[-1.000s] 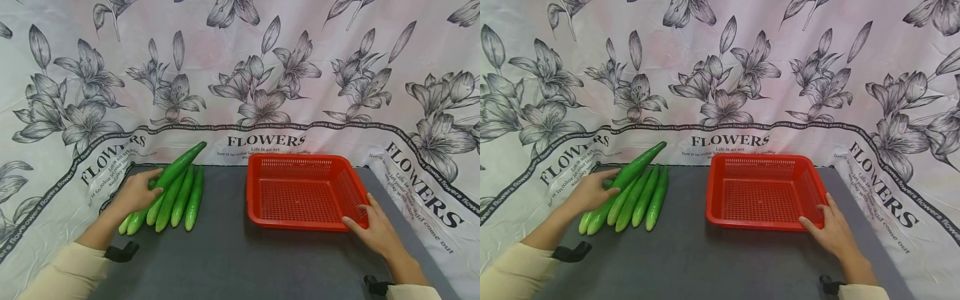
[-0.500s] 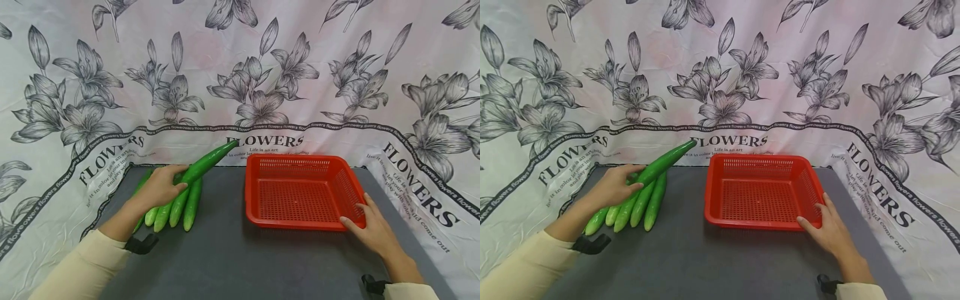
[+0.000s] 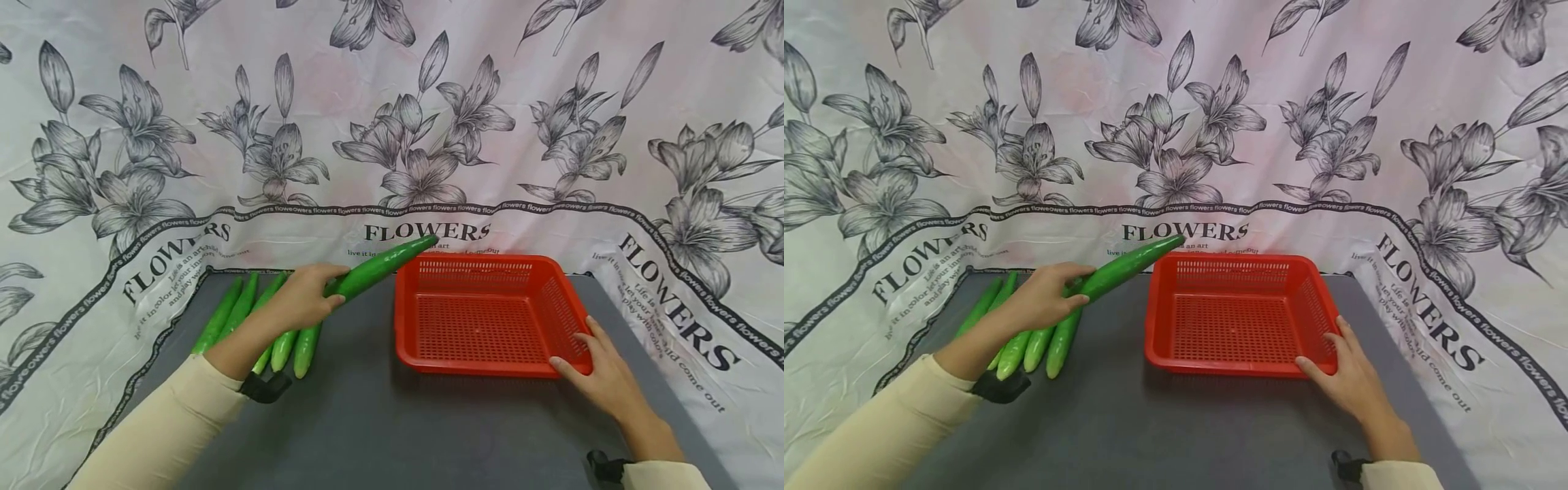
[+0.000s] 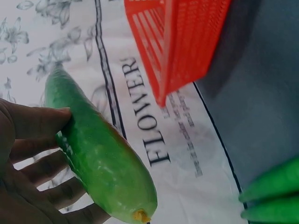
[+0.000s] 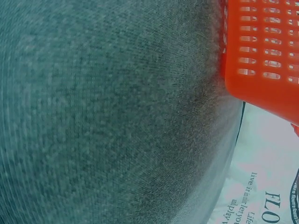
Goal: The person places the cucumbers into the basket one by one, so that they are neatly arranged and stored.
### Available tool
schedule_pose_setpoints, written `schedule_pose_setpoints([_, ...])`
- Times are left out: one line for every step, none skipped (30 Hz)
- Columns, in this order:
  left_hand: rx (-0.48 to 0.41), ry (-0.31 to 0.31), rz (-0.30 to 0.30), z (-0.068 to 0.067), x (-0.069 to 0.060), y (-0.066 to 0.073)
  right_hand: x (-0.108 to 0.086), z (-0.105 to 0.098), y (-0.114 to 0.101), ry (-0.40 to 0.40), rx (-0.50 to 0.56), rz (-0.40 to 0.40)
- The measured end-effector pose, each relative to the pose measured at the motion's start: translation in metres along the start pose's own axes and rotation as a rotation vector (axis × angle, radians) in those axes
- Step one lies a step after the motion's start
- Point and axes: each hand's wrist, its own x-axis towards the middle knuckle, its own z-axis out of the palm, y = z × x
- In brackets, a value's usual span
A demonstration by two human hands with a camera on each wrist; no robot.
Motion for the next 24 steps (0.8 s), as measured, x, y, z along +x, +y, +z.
schedule_pose_setpoints([-0.004, 0.0, 0.017, 0.002, 0.003, 0.003, 0.0, 0.0, 0.0, -0.002, -0.001, 0.0])
schedule_pose_setpoints([-0.006, 0.0, 0.028, 0.004, 0.006, 0.007, 0.0, -0.001, 0.001, -0.004, -0.003, 0.0])
schedule_pose_setpoints([-0.009, -0.001, 0.039, 0.005, 0.009, 0.009, 0.0, -0.001, 0.001, -0.004, -0.005, -0.001])
schedule_pose_setpoints([-0.015, -0.002, 0.046, 0.007, 0.012, 0.012, 0.0, -0.001, 0.001, -0.003, -0.004, -0.003])
schedule_pose_setpoints([-0.02, -0.003, 0.052, 0.009, 0.015, 0.014, 0.0, -0.001, 0.002, -0.002, -0.003, -0.004])
schedule_pose_setpoints([-0.025, -0.003, 0.059, 0.011, 0.017, 0.016, 0.0, -0.001, 0.002, -0.001, 0.0, -0.007])
schedule_pose_setpoints([-0.03, -0.002, 0.069, 0.013, 0.02, 0.018, 0.0, -0.001, 0.002, 0.003, 0.003, -0.01])
schedule_pose_setpoints([-0.031, -0.002, 0.072, 0.015, 0.023, 0.02, 0.0, -0.002, 0.003, 0.007, 0.004, -0.014])
schedule_pose_setpoints([-0.034, -0.003, 0.079, 0.017, 0.025, 0.022, 0.0, -0.002, 0.003, 0.01, 0.006, -0.017])
schedule_pose_setpoints([-0.032, -0.004, 0.086, 0.019, 0.027, 0.023, 0.0, -0.001, 0.003, 0.01, 0.009, -0.02])
schedule_pose_setpoints([-0.029, -0.003, 0.096, 0.021, 0.029, 0.024, 0.0, 0.0, 0.004, 0.013, 0.01, -0.023])
schedule_pose_setpoints([-0.024, -0.003, 0.107, 0.023, 0.031, 0.026, 0.0, 0.0, 0.004, 0.015, 0.013, -0.024])
schedule_pose_setpoints([-0.022, -0.008, 0.116, 0.025, 0.034, 0.028, 0.0, 0.0, 0.003, 0.018, 0.014, -0.025])
schedule_pose_setpoints([-0.021, -0.018, 0.116, 0.027, 0.036, 0.03, 0.0, 0.0, 0.003, 0.018, 0.015, -0.026])
schedule_pose_setpoints([-0.018, -0.027, 0.121, 0.03, 0.039, 0.033, 0.0, -0.001, 0.003, 0.02, 0.015, -0.026])
schedule_pose_setpoints([-0.018, -0.038, 0.128, 0.032, 0.042, 0.036, 0.0, -0.001, 0.003, 0.022, 0.016, -0.028])
schedule_pose_setpoints([-0.014, -0.051, 0.127, 0.034, 0.045, 0.039, 0.0, -0.002, 0.003, 0.023, 0.017, -0.028])
schedule_pose_setpoints([-0.017, -0.066, 0.127, 0.037, 0.048, 0.043, 0.0, -0.002, 0.003, 0.019, 0.016, -0.026])
schedule_pose_setpoints([-0.02, -0.084, 0.121, 0.038, 0.051, 0.047, 0.0, -0.003, 0.003, 0.015, 0.015, -0.024])
schedule_pose_setpoints([-0.025, -0.102, 0.119, 0.04, 0.054, 0.051, 0.0, -0.003, 0.004, 0.009, 0.016, -0.022])
schedule_pose_setpoints([-0.025, -0.118, 0.12, 0.042, 0.058, 0.055, 0.0, -0.003, 0.004, 0.006, 0.014, -0.019])
schedule_pose_setpoints([-0.029, -0.136, 0.119, 0.043, 0.061, 0.058, 0.0, -0.003, 0.004, 0.001, 0.014, -0.015])
schedule_pose_setpoints([-0.031, -0.153, 0.117, 0.045, 0.064, 0.061, 0.0, -0.003, 0.004, -0.006, 0.014, -0.012])
schedule_pose_setpoints([-0.04, -0.169, 0.119, 0.046, 0.067, 0.065, 0.0, -0.003, 0.004, -0.011, 0.013, -0.008])
